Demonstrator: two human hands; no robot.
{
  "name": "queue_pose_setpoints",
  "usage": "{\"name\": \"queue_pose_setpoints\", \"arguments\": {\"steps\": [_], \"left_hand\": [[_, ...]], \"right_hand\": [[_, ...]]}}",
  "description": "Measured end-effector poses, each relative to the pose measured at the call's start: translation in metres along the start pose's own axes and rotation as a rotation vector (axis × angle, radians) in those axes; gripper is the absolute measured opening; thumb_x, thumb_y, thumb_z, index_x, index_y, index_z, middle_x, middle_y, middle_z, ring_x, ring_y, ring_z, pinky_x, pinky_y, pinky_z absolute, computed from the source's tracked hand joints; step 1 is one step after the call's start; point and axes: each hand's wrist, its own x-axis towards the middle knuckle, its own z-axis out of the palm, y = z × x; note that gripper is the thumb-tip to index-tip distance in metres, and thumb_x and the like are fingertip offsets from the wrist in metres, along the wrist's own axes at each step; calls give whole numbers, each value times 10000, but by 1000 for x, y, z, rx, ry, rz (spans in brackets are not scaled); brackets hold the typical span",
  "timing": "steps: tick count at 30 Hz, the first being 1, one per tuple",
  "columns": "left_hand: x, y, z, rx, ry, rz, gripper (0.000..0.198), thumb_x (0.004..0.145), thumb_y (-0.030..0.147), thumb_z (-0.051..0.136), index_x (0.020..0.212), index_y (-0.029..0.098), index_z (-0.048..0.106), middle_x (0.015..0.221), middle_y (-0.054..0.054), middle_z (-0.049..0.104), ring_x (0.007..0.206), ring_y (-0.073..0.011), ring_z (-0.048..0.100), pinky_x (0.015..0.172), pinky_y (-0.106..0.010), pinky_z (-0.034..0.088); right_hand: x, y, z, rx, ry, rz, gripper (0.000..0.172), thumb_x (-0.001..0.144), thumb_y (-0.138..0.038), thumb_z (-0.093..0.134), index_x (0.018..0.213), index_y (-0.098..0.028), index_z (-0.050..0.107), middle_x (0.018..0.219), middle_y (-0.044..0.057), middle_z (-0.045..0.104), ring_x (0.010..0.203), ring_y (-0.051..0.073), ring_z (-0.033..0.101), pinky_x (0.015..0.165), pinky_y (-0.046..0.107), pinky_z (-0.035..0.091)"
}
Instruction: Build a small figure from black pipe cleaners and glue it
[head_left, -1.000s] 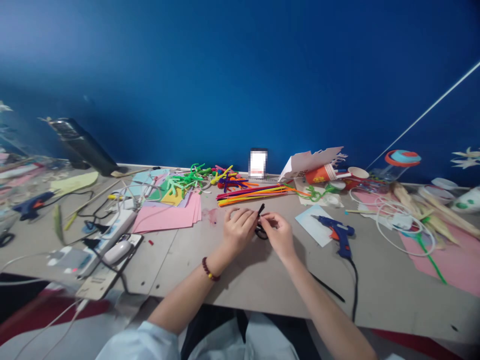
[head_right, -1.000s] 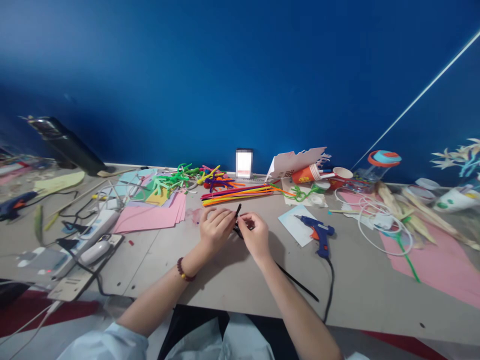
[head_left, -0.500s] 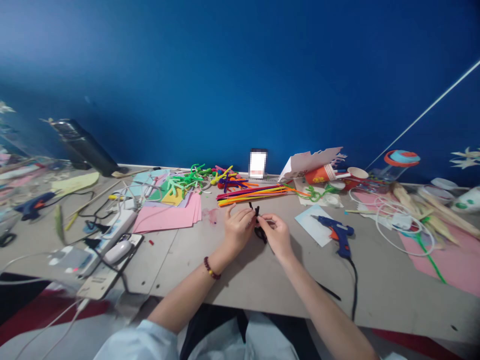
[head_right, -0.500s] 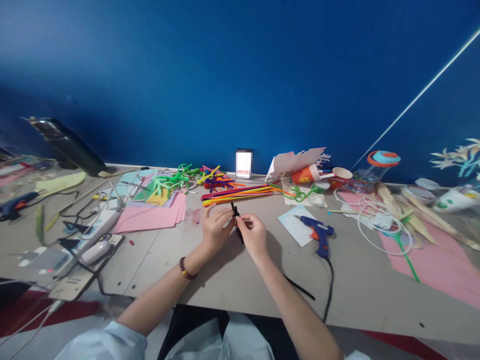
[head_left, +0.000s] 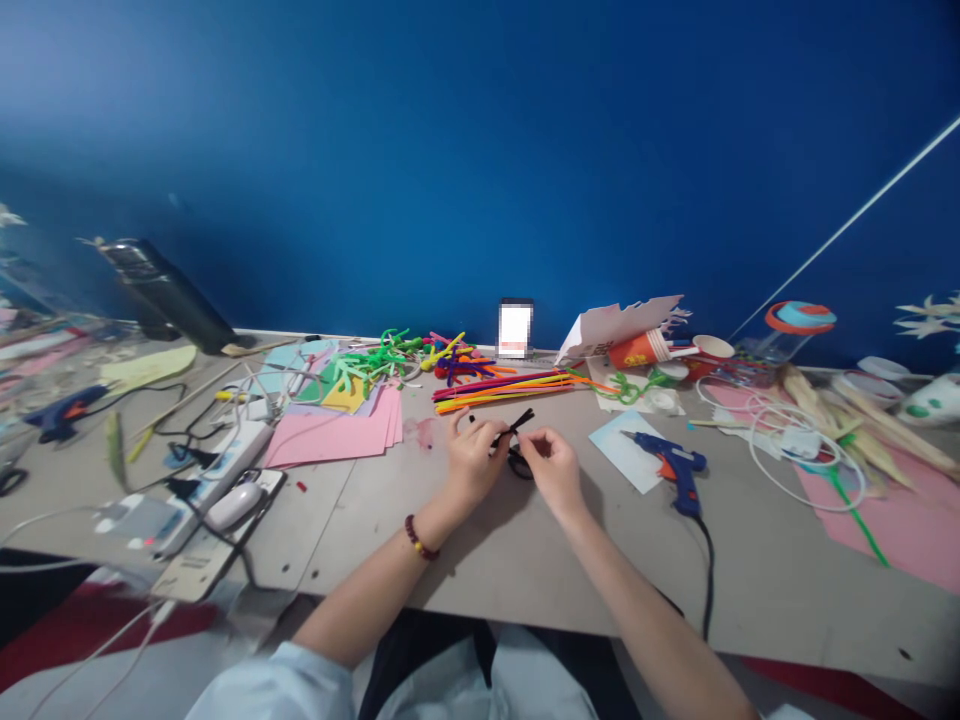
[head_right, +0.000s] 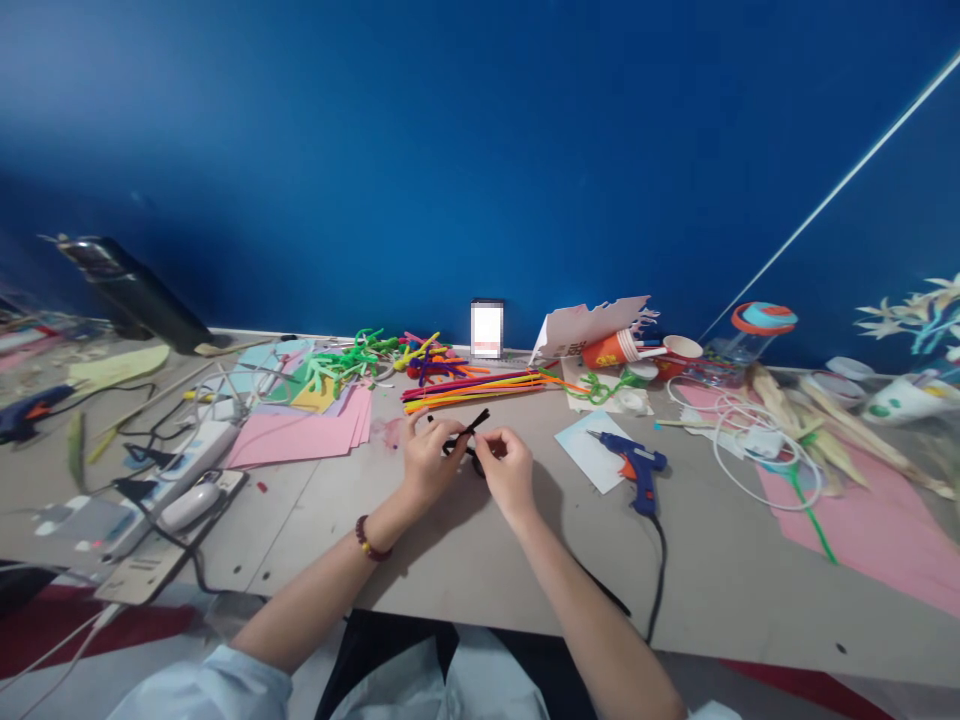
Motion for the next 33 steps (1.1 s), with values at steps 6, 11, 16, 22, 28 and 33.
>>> {"name": "queue_pose_setpoints", "arguments": {"steps": [6, 11, 16, 22, 28, 33], "left_hand": [[-3, 0, -5, 28, -83, 56, 200, 870, 180, 500, 993, 234, 648, 908, -48, 731, 865, -196, 677, 1047, -474, 282], [-4, -1, -9, 39, -101, 95, 234, 891, 186, 473, 1043, 238, 643, 933, -44, 733, 909, -199, 674, 1036, -450, 291], [-5, -3, -12, 30, -153, 122, 249, 892, 186, 474, 1067, 256, 636, 977, -42, 728, 976, -212, 657, 1035, -454, 269], [-3, -3, -15, -19, -163, 114, 233, 885, 202, 494, 1054, 259, 644, 991, -52, 720, 979, -218, 653, 1022, -441, 281], [1, -2, -17, 32, -113, 136, 221, 870, 185, 513, 1035, 253, 643, 945, -42, 723, 941, -208, 658, 1004, -420, 283], [3, -4, -11, 101, 51, 172, 176, 847, 139, 533, 957, 227, 640, 839, -13, 723, 840, -170, 665, 974, -405, 298]], "right_hand": [[-1, -2, 0, 0, 9, -38, 230, 765, -408, 600, 683, -195, 573, 620, -6, 596, 568, 136, 521, 575, 256, 445], [-3, -4, 1, 0, 28, -75, 233, 785, -409, 586, 689, -198, 556, 621, -5, 577, 573, 135, 506, 579, 258, 442], [-6, -4, 3, 12, 36, -88, 257, 802, -431, 570, 690, -201, 543, 622, -7, 566, 592, 139, 508, 600, 262, 443], [-6, -2, 3, 41, 7, -89, 245, 810, -423, 577, 712, -198, 567, 652, -3, 582, 629, 144, 529, 637, 266, 449], [-6, -3, 4, 32, -30, -107, 198, 806, -384, 587, 780, -191, 623, 711, 20, 638, 649, 150, 566, 649, 272, 470], [-6, -3, 6, 5, -43, -155, 178, 799, -334, 589, 869, -188, 662, 795, 41, 676, 687, 156, 597, 670, 274, 495]]}}
